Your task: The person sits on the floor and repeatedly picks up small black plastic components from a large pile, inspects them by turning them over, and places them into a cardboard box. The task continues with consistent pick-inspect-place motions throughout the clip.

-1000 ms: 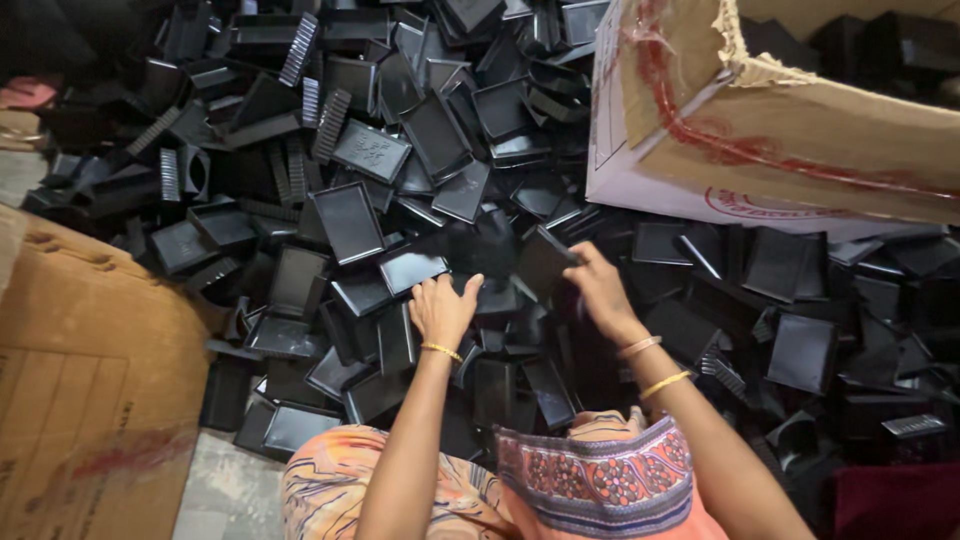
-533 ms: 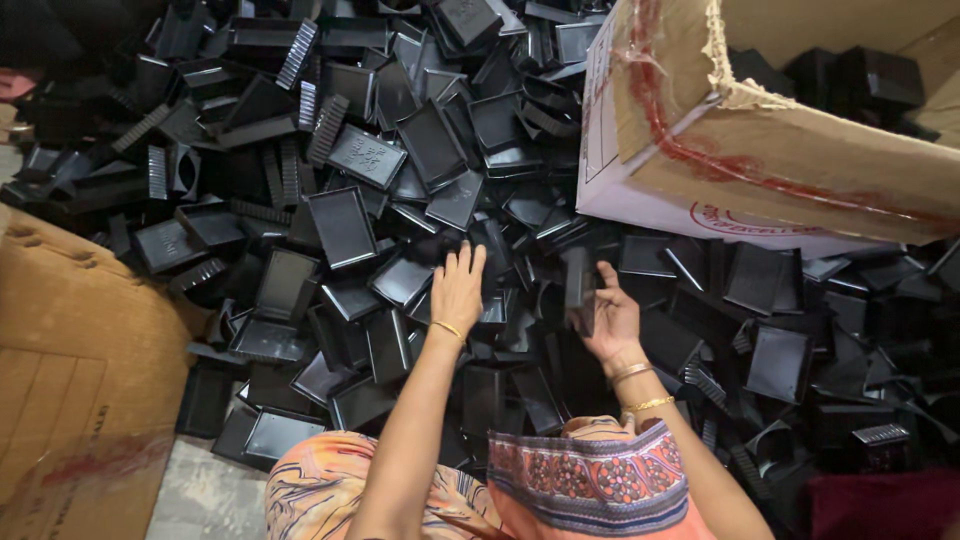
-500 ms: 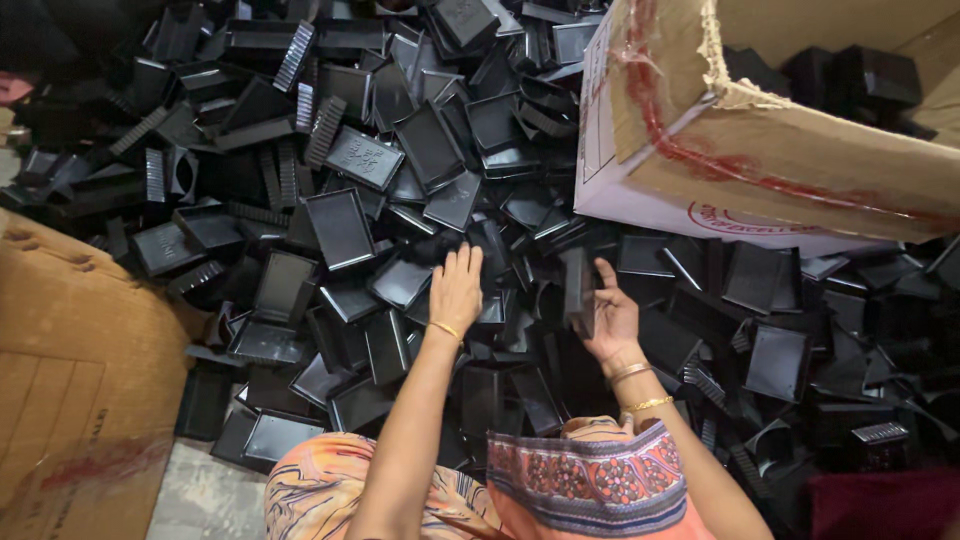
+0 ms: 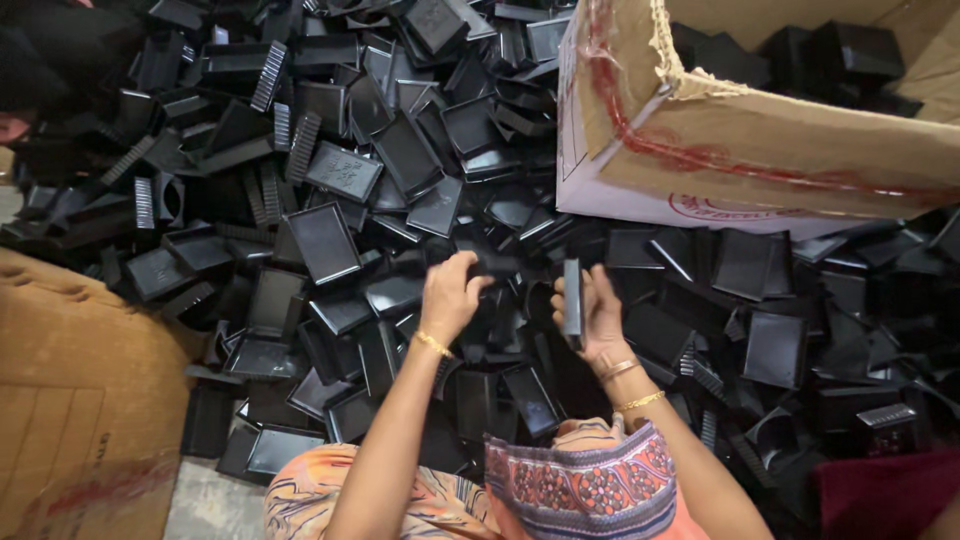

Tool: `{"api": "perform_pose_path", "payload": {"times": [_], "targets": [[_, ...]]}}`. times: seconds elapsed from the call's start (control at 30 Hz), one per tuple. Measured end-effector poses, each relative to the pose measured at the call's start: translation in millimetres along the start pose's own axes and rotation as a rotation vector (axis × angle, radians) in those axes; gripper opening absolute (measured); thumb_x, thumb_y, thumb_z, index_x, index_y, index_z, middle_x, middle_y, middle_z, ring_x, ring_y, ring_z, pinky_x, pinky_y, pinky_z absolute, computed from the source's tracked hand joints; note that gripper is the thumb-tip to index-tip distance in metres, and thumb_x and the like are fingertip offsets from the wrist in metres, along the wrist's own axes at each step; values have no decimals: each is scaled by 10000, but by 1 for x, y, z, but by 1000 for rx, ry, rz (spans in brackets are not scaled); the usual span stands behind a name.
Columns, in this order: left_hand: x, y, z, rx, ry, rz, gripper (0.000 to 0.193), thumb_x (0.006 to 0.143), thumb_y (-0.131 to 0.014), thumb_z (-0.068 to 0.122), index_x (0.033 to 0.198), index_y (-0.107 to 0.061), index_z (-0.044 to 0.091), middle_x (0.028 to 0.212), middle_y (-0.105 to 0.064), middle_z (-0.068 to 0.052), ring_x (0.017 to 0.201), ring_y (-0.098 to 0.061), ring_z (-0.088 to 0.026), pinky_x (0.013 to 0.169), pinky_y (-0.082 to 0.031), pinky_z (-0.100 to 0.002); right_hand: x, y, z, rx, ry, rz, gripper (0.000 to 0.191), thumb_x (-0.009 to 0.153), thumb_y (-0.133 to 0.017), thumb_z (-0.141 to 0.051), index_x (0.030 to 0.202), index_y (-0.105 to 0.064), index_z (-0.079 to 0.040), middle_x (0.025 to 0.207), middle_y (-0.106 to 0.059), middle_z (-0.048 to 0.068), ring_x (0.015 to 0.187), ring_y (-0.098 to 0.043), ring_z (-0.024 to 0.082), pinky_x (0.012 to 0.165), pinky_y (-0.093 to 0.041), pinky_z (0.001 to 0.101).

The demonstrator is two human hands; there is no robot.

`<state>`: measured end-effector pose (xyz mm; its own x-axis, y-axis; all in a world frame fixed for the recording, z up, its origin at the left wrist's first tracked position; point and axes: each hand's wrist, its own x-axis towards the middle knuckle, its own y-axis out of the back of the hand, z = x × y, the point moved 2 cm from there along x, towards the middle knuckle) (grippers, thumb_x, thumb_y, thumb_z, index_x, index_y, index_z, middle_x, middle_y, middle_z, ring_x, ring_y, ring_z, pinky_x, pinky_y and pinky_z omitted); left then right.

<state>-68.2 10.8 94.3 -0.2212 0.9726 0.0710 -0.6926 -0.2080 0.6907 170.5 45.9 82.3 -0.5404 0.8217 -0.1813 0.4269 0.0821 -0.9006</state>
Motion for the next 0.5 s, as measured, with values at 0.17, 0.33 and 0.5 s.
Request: {"api": "perform_pose_path", "payload": {"times": [0.17,0.33,0.5], "targets": [[-46,-6,18,-927,84,31,261,1020,-622,179,1231,-630,26,1127,-640,-78,1070,-583,-194,957,-471,-301,7,-13,47,-401,56,38,501,831,-744,-370,1232,-543,-147,1123,-607,3,1044,-626,143,923,-545,330],[-79,-26,64,-579,-43,392,198,1083,-553,207,1163,-598,32,1097,-620,-92,1045,-613,-183,960,-502,-314,3,-20,73,-361,102,-93,460,1025,-569,-391,1392,-465,-134,1191,-559,40,1023,-581,127,923,-499,302],[-80,-16,74,-665,73,70,415,925,-722,282,1244,-583,56,1087,-627,-134,1016,-569,-248,922,-473,-373,1,-30,60,-851,309,90,550,977,-527,-373,1437,-348,-131,1227,-511,60,998,-593,163,870,-523,329]]}}
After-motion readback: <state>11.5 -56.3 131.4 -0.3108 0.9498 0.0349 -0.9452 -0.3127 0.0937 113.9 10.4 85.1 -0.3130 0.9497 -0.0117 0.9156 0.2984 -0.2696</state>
